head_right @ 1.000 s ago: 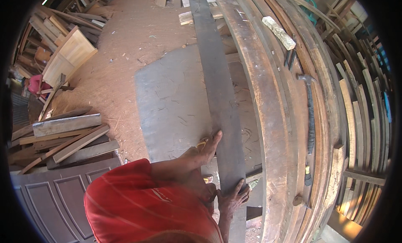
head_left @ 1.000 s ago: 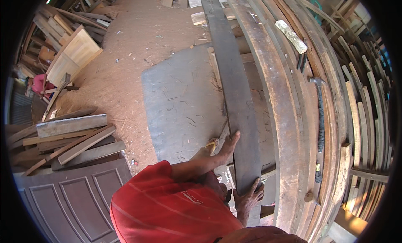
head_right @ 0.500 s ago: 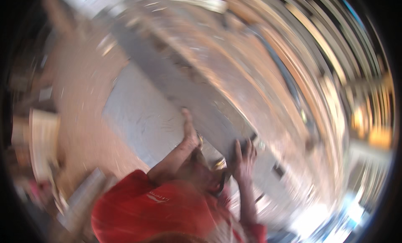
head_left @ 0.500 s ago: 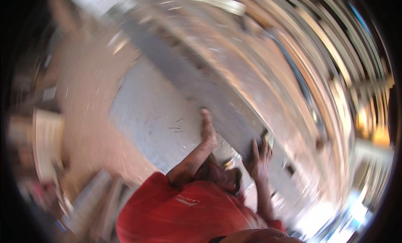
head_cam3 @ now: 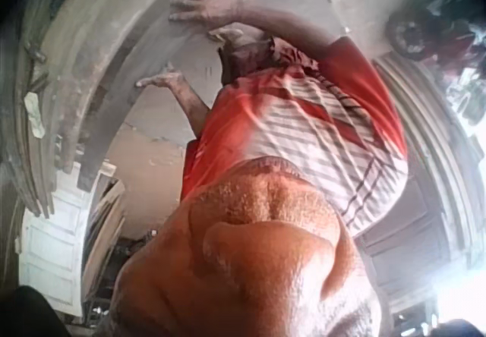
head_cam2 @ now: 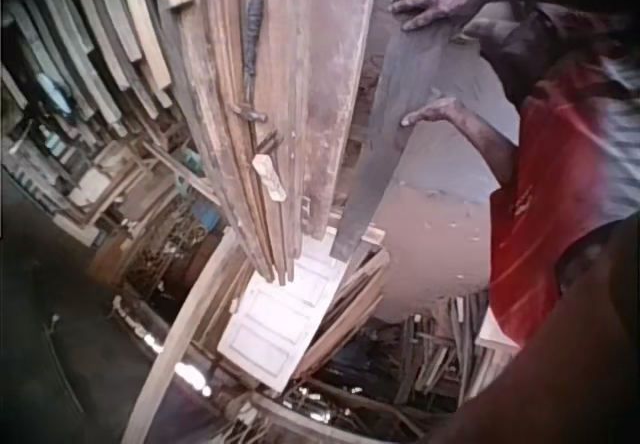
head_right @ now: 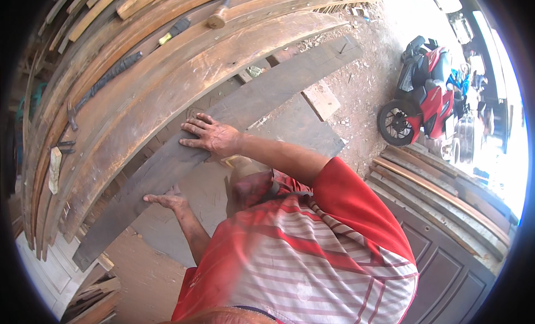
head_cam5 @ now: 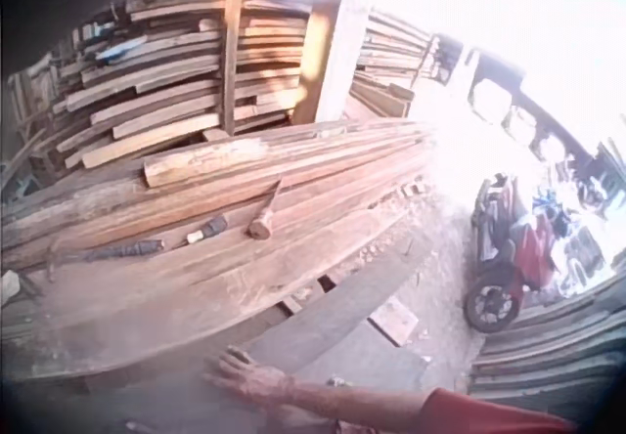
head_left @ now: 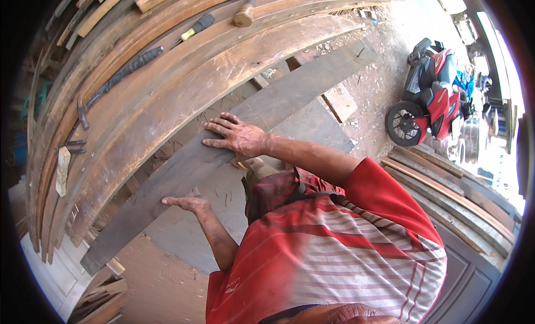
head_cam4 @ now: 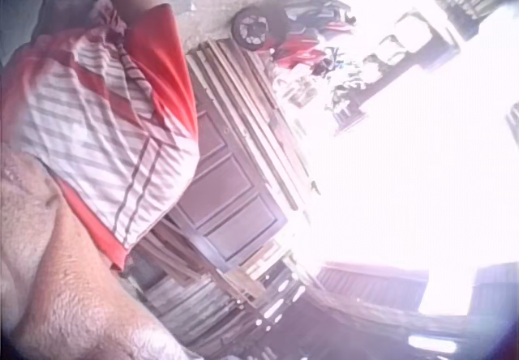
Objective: The person uses a hammer to split small pieces of wood on a workbench, then walks to an outdoor pile to select and carry a long plank back to the workshop. The person continues splitting wood and handling planks throughout the clip.
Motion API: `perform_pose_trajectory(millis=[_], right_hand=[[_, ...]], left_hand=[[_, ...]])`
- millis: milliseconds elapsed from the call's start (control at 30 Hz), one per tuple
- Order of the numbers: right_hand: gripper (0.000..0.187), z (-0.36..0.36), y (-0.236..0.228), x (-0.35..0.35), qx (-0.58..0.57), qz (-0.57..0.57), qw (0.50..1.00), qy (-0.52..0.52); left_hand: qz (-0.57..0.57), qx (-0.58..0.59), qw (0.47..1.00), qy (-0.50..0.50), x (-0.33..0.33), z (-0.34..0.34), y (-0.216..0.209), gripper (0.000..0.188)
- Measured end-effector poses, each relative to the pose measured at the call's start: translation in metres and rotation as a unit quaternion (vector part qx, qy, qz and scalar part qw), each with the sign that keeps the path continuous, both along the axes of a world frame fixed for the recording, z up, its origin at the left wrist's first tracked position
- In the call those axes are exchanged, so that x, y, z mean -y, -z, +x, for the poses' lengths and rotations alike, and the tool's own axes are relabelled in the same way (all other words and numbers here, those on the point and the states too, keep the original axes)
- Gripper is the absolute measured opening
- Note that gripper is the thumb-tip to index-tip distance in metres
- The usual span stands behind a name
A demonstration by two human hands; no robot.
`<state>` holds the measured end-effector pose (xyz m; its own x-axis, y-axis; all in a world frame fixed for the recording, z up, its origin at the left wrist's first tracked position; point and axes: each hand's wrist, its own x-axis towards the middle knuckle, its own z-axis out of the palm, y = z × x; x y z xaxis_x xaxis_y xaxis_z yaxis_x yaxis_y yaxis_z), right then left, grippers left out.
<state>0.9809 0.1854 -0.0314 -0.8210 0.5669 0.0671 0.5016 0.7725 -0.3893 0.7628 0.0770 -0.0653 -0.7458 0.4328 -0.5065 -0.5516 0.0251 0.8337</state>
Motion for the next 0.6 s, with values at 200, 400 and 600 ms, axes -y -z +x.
perform_pose_trajectory(millis=[200,400,600], right_hand=[[0.095,0.001,-0.035,0.034,-0.105,0.02,0.994,0.035],[0.087,0.093,-0.002,0.122,-0.185,-0.151,0.971,-0.009],[0.073,0.358,0.105,0.182,0.076,-0.28,0.819,0.495]], left_hand=[[0.031,0.164,0.984,0.069,0.046,0.026,0.024,0.103],[0.165,0.315,0.846,0.398,0.05,0.155,-0.013,0.109],[0.204,0.338,0.734,0.552,0.039,0.24,-0.12,0.09]])
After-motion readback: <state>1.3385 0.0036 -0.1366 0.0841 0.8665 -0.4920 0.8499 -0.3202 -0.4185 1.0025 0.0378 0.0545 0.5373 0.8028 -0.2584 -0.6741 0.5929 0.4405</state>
